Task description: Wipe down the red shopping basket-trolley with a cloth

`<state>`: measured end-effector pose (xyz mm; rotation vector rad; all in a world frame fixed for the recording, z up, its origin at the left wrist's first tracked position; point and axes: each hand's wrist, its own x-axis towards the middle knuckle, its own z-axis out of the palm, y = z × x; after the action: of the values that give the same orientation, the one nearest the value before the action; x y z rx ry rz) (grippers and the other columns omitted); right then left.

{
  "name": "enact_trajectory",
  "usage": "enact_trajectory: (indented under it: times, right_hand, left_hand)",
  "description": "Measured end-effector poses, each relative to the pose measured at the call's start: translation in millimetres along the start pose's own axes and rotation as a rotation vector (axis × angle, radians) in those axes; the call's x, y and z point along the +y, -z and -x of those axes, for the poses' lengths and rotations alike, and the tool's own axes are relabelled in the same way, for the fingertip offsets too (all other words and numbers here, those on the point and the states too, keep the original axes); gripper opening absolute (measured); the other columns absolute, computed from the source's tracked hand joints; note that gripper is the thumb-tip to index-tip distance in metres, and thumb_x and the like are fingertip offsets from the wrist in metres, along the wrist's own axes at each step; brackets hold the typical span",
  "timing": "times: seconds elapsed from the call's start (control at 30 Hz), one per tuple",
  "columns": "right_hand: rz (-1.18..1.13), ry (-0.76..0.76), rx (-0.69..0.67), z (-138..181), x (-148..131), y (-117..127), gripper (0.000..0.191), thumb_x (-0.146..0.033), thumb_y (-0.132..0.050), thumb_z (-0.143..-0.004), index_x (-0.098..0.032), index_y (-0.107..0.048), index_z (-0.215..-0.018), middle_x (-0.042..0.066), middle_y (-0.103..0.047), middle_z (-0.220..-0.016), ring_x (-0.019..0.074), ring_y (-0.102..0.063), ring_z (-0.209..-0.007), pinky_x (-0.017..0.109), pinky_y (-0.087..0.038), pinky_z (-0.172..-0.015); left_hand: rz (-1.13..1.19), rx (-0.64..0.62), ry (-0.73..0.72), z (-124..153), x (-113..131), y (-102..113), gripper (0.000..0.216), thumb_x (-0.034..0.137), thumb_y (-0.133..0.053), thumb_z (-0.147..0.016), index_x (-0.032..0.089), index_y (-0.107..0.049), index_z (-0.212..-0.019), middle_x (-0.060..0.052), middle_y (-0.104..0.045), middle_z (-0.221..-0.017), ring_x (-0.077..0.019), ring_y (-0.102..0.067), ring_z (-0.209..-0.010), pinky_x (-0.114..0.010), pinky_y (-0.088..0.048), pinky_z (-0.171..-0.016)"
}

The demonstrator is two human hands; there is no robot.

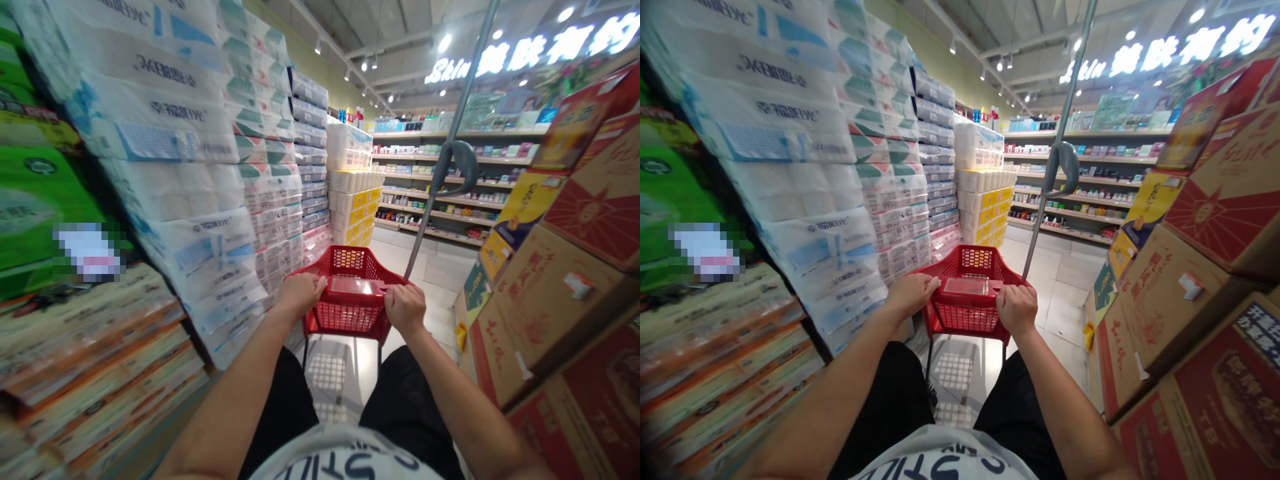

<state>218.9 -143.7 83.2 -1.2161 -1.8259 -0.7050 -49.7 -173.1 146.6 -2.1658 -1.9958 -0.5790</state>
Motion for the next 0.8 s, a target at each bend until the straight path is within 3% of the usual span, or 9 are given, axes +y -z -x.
enact_trajectory:
  times: [0.1,0.27,0.33,0.53,0.7,0.8]
  right_hand:
    - [0.008,0.005,-0.001,0.0,4.6,2.2,0.031,-0.022,-0.043,-0.092,-0.02,-0.062,-0.067,0.002,-0.064,-0.065,0.0167,-0.051,-0.065,0.033,-0.03,-0.077]
    - [0.002,-0.021,0.003,0.0,7.2,3.4,0.031,-0.021,-0.042,-0.092,-0.02,-0.062,-0.068,0.002,-0.065,-0.067,0.0173,-0.052,-0.067,0.033,-0.031,-0.078]
    - [0.004,-0.03,0.005,0.0,7.4,3.2,0.032,-0.02,-0.042,-0.092,-0.02,-0.062,-0.067,0.002,-0.064,-0.065,0.0172,-0.052,-0.066,0.033,-0.031,-0.078]
    - [0.015,-0.013,0.043,1.0,7.9,1.0,0.03,-0.02,-0.044,-0.092,-0.02,-0.061,-0.067,0.001,-0.063,-0.064,0.0167,-0.051,-0.065,0.033,-0.032,-0.078]
    - [-0.002,-0.007,0.087,1.7,7.1,-1.4,0.029,-0.019,-0.046,-0.091,-0.02,-0.059,-0.065,0.0,-0.061,-0.062,0.0166,-0.05,-0.065,0.034,-0.031,-0.078]
    - [0.002,0.009,0.102,1.8,8.0,-1.0,0.029,-0.019,-0.046,-0.09,-0.02,-0.057,-0.064,0.0,-0.061,-0.062,0.0164,-0.049,-0.064,0.034,-0.031,-0.077]
  left_hand:
    - [-0.031,-0.079,0.012,-4.2,6.8,1.1,0.049,0.048,-0.031,-0.093,0.023,-0.069,-0.077,-0.006,-0.071,-0.079,-0.0203,-0.064,-0.072,-0.03,-0.039,-0.064]
    - [-0.14,0.246,-0.052,15.3,21.3,-21.2,0.043,0.034,-0.027,-0.096,0.017,-0.064,-0.084,-0.011,-0.068,-0.089,-0.0232,-0.061,-0.085,-0.036,-0.04,-0.077]
    - [-0.159,0.301,-0.073,20.0,23.9,-26.2,0.042,0.033,-0.026,-0.097,0.017,-0.063,-0.084,-0.011,-0.066,-0.088,-0.0237,-0.06,-0.089,-0.038,-0.039,-0.081]
    - [-0.186,0.031,-0.059,5.8,25.3,-16.4,0.042,0.036,-0.028,-0.096,0.017,-0.064,-0.085,-0.009,-0.068,-0.086,-0.0215,-0.062,-0.077,-0.033,-0.04,-0.066]
    - [-0.209,0.222,-0.057,15.1,29.7,-20.3,0.045,0.031,-0.021,-0.097,0.015,-0.063,-0.089,-0.012,-0.066,-0.091,-0.0253,-0.061,-0.089,-0.038,-0.041,-0.077]
    - [-0.157,0.129,-0.015,9.3,28.1,-16.6,0.045,0.034,-0.023,-0.097,0.018,-0.064,-0.087,-0.01,-0.068,-0.088,-0.0236,-0.062,-0.084,-0.035,-0.041,-0.072]
